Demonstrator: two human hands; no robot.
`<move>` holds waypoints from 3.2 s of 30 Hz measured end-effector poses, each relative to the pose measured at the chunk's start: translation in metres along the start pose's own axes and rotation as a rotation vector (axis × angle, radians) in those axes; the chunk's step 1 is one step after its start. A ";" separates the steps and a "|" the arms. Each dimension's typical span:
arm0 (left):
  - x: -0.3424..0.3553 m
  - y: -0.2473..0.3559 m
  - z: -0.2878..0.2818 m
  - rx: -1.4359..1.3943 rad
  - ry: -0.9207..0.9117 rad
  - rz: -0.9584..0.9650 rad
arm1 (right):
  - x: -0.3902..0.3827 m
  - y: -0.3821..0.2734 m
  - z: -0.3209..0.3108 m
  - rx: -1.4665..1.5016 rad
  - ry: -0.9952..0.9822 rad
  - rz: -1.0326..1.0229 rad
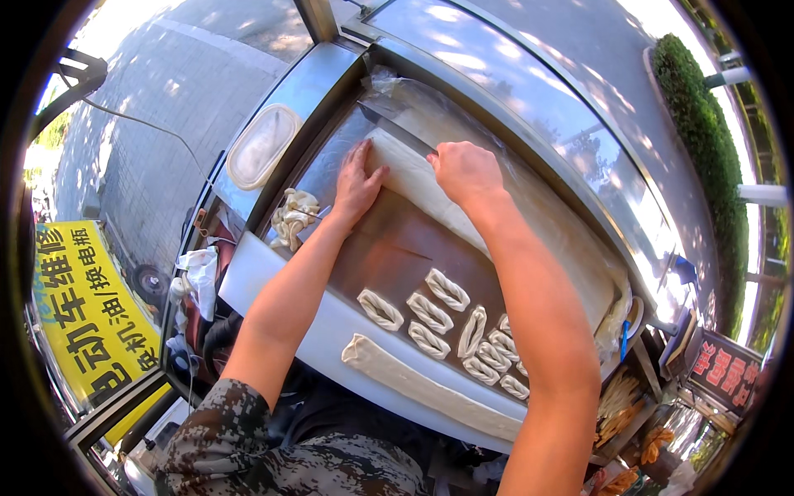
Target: The person prepares dough strips by rolling, cutting, and pressing them with a chopstick, then places them into a deep fryer. They repeat this process for multiple pieces while another person manages the frying.
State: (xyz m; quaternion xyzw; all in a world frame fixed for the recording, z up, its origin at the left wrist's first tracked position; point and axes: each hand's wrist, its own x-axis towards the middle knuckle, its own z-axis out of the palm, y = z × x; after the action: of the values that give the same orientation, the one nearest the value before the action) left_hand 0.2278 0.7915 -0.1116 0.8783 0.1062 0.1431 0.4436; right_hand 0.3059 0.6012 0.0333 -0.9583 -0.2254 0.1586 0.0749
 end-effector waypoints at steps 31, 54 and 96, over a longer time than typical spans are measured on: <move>0.079 0.042 -0.057 -0.191 -0.071 0.076 | -0.015 0.048 0.081 0.024 0.195 -0.139; 0.060 0.083 0.011 0.368 -0.988 -0.175 | -0.107 0.120 0.002 0.024 0.018 0.070; 0.014 0.082 0.031 0.080 -0.307 -0.065 | -0.151 0.169 0.105 0.205 0.555 -0.149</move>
State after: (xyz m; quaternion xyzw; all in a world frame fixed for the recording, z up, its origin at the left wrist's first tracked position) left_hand 0.2565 0.7249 -0.0608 0.9029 0.0712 -0.0118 0.4237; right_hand 0.2118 0.3897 -0.0606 -0.9334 -0.2488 -0.0931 0.2413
